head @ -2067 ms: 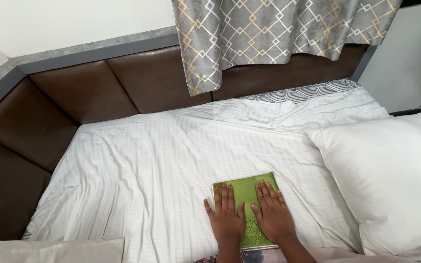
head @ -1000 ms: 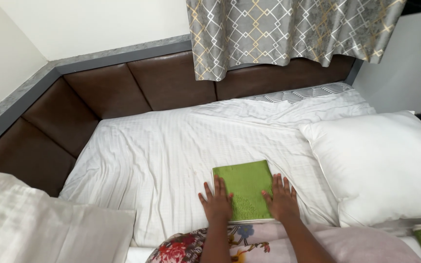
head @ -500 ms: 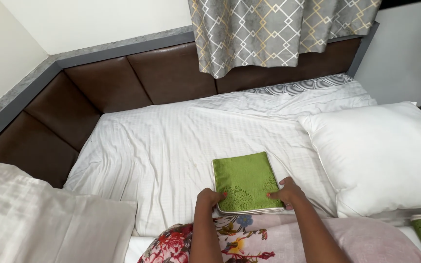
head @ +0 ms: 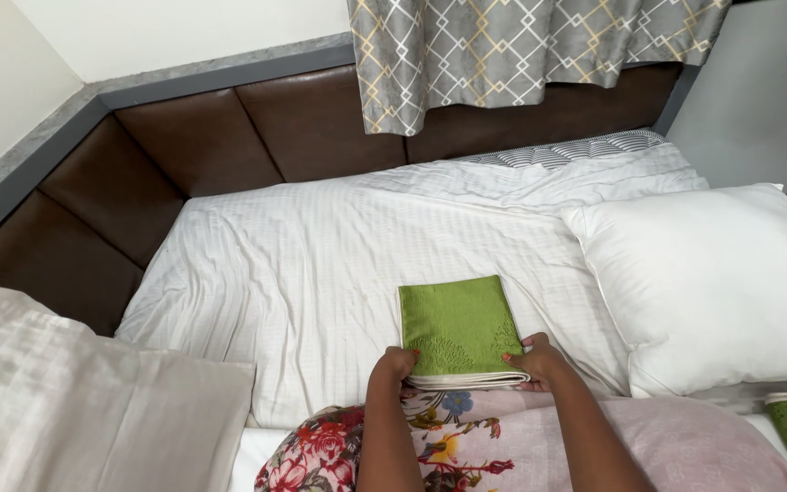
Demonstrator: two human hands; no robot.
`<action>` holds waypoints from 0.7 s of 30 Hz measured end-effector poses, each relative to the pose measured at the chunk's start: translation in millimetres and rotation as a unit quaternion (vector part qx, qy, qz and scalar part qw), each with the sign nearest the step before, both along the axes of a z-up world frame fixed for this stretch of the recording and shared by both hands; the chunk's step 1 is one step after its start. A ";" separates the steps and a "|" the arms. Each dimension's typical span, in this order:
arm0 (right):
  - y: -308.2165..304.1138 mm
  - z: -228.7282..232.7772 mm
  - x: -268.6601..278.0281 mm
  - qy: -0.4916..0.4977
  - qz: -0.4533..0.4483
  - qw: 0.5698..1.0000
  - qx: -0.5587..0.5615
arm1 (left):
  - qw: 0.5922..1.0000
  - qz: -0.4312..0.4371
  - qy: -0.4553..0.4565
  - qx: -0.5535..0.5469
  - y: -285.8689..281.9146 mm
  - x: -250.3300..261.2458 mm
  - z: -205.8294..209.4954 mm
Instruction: Folding a decorative cushion cover on a bed.
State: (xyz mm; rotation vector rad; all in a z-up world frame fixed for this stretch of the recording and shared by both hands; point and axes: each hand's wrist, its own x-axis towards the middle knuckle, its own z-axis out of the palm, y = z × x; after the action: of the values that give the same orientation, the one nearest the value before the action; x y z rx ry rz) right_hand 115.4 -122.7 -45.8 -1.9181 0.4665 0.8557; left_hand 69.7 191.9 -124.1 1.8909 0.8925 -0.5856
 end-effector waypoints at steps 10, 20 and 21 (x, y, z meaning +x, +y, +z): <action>3.5 28.2 -14.9 -0.040 0.012 0.997 -0.061 | 0.992 0.018 -0.028 0.125 -20.4 -28.0 54.0; -1.5 1.2 -11.6 -0.010 0.026 0.999 -0.023 | 0.990 0.060 -0.016 0.123 -40.8 -49.4 108.9; -1.1 14.9 -15.7 -0.005 0.030 0.999 -0.025 | 0.991 0.054 -0.003 0.119 -40.7 -53.4 121.8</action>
State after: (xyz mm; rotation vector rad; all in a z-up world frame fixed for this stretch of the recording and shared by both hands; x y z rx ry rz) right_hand 99.7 -123.8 -30.9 -1.9896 0.4306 0.8800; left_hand 16.3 151.2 -2.3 2.0396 1.0943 -0.4228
